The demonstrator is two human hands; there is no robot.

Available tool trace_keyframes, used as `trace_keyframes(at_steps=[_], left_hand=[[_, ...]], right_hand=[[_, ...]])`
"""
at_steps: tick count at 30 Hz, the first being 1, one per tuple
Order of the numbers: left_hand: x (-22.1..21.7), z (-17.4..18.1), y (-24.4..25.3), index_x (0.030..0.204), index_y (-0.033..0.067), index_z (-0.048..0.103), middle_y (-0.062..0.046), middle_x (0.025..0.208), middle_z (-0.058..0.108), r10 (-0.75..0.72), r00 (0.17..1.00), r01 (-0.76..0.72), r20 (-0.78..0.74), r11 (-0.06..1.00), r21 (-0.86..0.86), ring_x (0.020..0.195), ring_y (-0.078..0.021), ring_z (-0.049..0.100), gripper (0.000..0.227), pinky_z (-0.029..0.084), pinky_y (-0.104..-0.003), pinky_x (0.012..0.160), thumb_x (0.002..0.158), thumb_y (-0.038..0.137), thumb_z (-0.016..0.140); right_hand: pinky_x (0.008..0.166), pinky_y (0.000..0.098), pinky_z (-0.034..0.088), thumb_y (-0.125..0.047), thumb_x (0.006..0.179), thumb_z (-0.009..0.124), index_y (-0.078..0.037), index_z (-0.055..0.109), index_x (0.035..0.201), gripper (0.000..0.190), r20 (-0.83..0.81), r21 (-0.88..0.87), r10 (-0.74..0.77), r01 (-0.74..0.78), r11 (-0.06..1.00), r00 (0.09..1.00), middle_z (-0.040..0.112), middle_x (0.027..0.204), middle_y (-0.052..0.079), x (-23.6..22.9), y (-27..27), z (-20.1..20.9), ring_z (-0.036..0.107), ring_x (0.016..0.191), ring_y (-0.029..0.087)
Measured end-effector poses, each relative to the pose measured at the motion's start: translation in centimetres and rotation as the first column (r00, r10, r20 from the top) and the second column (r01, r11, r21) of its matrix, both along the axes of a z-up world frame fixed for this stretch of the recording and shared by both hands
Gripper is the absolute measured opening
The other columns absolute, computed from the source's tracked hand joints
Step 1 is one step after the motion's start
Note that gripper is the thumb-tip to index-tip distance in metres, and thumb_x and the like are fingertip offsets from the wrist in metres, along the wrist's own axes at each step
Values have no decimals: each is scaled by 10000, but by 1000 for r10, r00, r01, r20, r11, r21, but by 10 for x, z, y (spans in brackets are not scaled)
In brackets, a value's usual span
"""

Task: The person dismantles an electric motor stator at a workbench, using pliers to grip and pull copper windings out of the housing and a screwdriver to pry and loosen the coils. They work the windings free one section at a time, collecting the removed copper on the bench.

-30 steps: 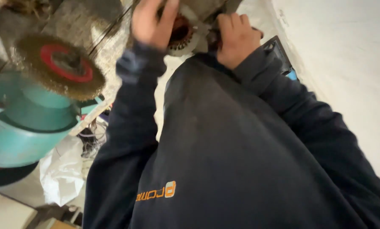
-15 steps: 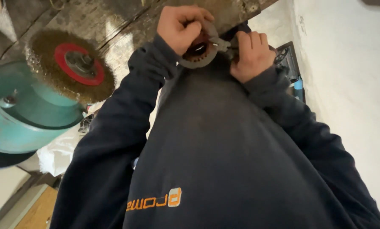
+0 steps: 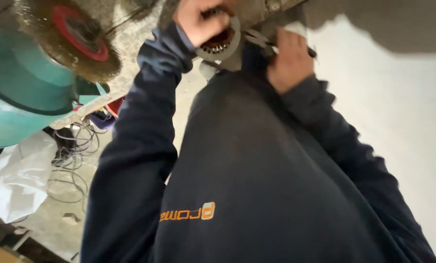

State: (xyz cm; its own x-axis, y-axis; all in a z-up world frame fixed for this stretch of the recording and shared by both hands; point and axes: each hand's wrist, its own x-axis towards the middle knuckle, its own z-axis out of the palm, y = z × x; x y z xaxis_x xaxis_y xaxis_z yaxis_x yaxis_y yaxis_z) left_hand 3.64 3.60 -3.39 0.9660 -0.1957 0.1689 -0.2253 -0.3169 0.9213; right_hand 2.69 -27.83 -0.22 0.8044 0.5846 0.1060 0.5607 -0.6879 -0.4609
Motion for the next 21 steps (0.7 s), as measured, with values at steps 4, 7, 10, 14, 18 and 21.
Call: trace_keyframes(at_steps=[4,7,10,14,18,21], left_hand=[[-7,26,7,1349,-16,666,-188,1223,707,-156,975,142,155,985,97,1087,-358,716,464,567,-413,954,1023,298,773],[-9,7,0,1286,49,730,-134,1227,733,-19,995,2,98,986,164,1111,-327,735,360,582,-394,985,1074,334,790],[-18,23,-14,1157,60,735,-114,1207,733,179,983,-182,35,969,168,1092,-322,732,256,581,-388,960,1055,292,773],[-36,11,-48,1173,46,731,-136,1270,718,575,818,-572,2,814,99,1119,-297,741,255,582,-368,973,1042,265,743],[-39,-46,-71,1234,48,717,-165,1348,660,956,280,-959,88,283,-27,1252,-290,667,302,524,-394,1085,1010,242,771],[-58,-55,-71,1389,71,591,-179,1429,591,950,302,-938,-79,281,-205,1340,-301,591,436,481,-400,1150,1004,187,760]], right_hand=[[862,364,531,-72,845,668,0,464,1461,653,-919,373,287,363,854,270,602,1238,117,11,-77,-27,600,1075,237],[867,349,574,-303,960,644,53,502,1441,615,-941,309,338,475,824,24,714,1235,117,8,-115,-35,703,1095,221],[910,365,569,-468,1029,687,178,548,1372,744,-841,481,541,453,751,-3,749,1078,177,20,-176,-128,723,1056,272],[714,382,548,-400,897,732,27,393,1576,871,-896,443,396,463,768,202,693,1065,185,35,-143,-143,679,827,287],[993,408,485,-333,846,840,57,390,1495,881,-650,458,269,83,885,711,567,1311,196,59,-149,-162,565,1140,260],[1009,394,479,-257,802,807,16,402,1479,835,-739,654,460,359,666,493,563,1394,126,73,-142,-128,585,1160,239]])
